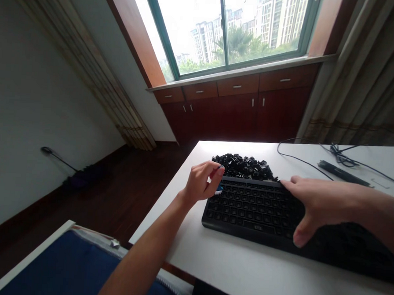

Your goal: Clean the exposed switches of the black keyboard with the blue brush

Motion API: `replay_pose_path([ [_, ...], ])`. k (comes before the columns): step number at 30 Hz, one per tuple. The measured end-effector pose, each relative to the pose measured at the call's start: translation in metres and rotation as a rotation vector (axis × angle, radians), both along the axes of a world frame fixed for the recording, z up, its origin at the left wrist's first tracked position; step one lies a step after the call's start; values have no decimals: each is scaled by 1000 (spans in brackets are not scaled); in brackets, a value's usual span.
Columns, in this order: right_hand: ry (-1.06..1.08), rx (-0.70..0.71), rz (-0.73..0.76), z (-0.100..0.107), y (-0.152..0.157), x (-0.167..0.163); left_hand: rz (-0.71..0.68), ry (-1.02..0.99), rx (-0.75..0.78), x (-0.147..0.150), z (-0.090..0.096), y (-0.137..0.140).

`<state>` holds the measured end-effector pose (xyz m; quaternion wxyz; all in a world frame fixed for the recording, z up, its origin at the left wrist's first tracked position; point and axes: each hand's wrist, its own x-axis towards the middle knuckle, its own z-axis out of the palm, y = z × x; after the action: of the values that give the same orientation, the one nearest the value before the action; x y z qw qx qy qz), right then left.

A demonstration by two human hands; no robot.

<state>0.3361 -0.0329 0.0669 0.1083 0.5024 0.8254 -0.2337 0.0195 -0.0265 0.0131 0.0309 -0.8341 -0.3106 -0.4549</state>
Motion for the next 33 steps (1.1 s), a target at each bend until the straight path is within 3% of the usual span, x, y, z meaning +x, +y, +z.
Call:
replay_pose_path([
  [9,-294,27,55,-3,-31,-48,122,-64,48,-5,-2,1],
  [16,-267,7,48,0,-30,-46,73,-1,46,-4,-2,2],
  [20,-258,-12,41,-2,-28,-47,149,-33,66,-4,-3,2],
  [33,-217,20,53,-5,-22,-38,146,-1,-94,6,-7,5],
])
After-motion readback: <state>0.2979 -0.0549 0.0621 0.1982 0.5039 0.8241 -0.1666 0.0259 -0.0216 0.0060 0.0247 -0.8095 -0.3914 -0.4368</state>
